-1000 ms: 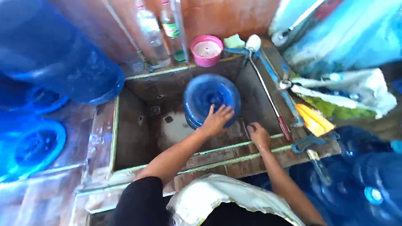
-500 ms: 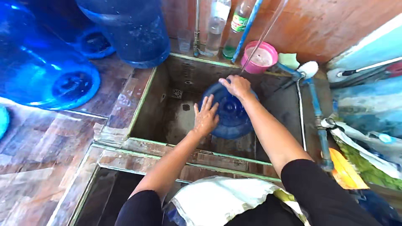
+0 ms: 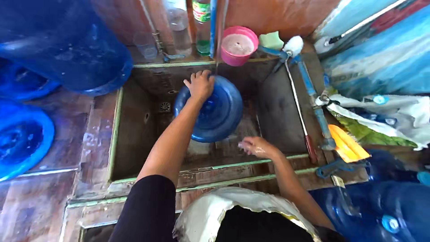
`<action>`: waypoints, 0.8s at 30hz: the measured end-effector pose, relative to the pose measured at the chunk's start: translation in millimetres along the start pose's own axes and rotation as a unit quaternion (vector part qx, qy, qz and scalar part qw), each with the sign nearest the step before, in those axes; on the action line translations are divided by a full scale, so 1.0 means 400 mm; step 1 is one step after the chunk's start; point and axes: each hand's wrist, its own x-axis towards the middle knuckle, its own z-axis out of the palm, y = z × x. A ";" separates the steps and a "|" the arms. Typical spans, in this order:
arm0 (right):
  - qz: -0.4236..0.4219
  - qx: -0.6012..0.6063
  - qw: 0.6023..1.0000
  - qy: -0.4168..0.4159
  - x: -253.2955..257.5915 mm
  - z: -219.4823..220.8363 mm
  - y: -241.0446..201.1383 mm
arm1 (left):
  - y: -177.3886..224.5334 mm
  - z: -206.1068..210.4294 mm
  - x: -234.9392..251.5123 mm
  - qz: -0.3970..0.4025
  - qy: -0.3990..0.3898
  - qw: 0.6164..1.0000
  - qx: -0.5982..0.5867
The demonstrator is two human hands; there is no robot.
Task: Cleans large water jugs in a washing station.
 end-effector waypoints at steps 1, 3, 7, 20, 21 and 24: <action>-0.006 -0.028 0.999 -0.015 -0.007 0.002 0.017 | 0.017 0.012 0.024 0.022 -0.007 1.000 -0.005; 0.013 -0.042 0.999 0.026 -0.027 -0.026 0.040 | 0.038 0.048 0.052 0.068 0.022 0.997 -0.011; 0.056 -0.003 0.979 0.194 -0.084 -0.105 0.093 | 0.085 0.088 0.007 -0.028 0.102 0.994 -0.027; 0.007 -0.073 0.947 0.311 -0.117 -0.250 0.135 | -0.116 0.096 -0.166 -0.118 0.197 0.973 -0.006; 0.000 -0.086 0.940 0.329 -0.114 -0.276 0.136 | -0.108 0.115 -0.189 -0.052 0.184 0.981 0.017; -0.004 -0.116 0.923 0.368 -0.131 -0.359 0.113 | -0.111 0.127 -0.209 0.097 0.165 0.979 0.067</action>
